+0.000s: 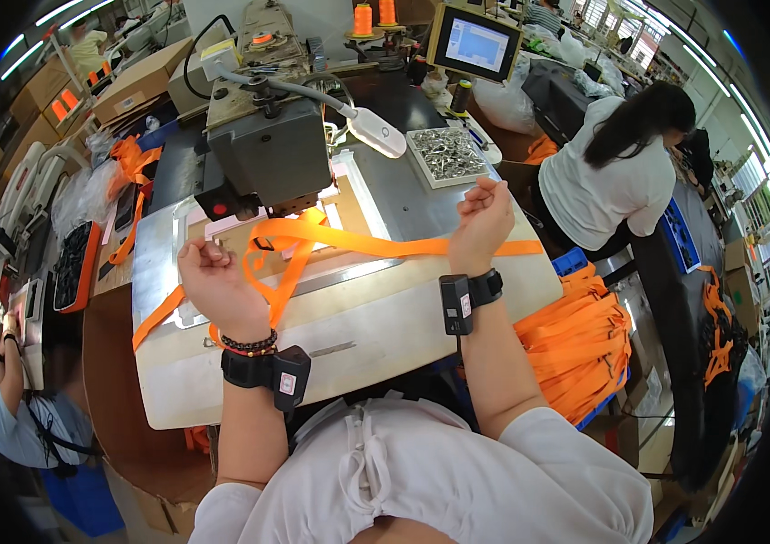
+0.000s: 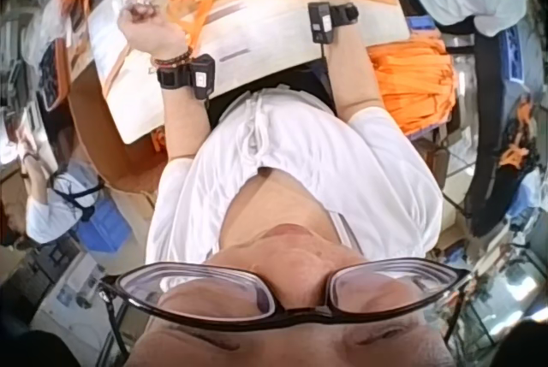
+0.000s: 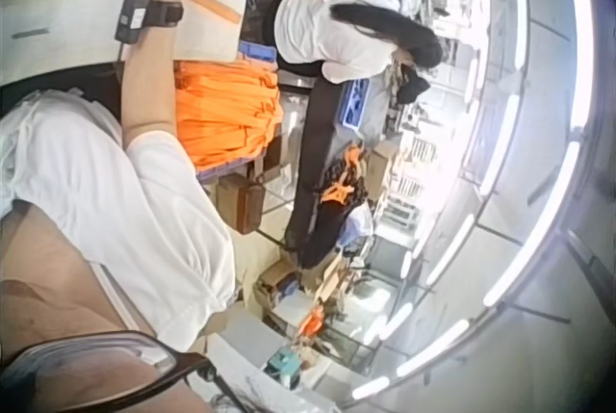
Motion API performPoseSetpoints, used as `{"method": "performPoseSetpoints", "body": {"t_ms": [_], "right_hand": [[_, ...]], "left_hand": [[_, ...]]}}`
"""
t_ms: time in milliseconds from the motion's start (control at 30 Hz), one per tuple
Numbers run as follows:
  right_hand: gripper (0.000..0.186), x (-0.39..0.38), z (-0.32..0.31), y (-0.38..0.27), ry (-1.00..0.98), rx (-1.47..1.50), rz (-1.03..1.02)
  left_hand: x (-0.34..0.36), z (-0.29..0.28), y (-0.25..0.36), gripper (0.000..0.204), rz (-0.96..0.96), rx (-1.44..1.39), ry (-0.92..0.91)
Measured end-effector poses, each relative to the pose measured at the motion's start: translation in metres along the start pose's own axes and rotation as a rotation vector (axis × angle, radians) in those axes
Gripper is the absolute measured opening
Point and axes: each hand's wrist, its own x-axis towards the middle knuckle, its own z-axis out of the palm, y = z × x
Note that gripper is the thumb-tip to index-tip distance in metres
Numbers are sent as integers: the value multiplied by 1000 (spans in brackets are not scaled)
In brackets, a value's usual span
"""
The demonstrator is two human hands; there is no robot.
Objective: The person operates a sewing machine to stitch orange webbing straps. They repeatedly feed the strap under the needle, sew a short section, and then remove the strap to attach a metal clasp before repeating the process.
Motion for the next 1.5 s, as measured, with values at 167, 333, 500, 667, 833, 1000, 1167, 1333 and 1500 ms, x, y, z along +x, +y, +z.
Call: {"method": "performPoseSetpoints", "body": {"t_ms": [167, 333, 500, 667, 833, 1000, 1167, 1333, 1500], "right_hand": [[28, 3, -3, 7, -41, -75, 72], [23, 3, -5, 10, -73, -180, 142], [23, 3, -7, 13, -122, -192, 145], [25, -1, -7, 18, -291, -339, 112], [26, -10, -2, 16, -505, -513, 58], [26, -11, -2, 21, -511, -547, 57], [25, -12, -2, 22, -493, -531, 72], [27, -10, -4, 22, -492, -541, 61], [28, -10, -5, 23, -500, -545, 63]], "left_hand": [[1, -6, -15, 16, -5, 55, -44], [1, -15, -32, 17, 61, 238, -31], [-2, -15, -39, 16, 4, 201, 38], [0, -15, -38, 14, -116, 85, 75], [9, -24, -24, 11, -723, -567, 92], [18, -31, -9, 12, -934, -850, 219], [34, -42, -13, 15, -951, -915, 360], [34, -40, -11, 18, -945, -1017, 374], [38, -43, -12, 19, -924, -973, 382]]}}
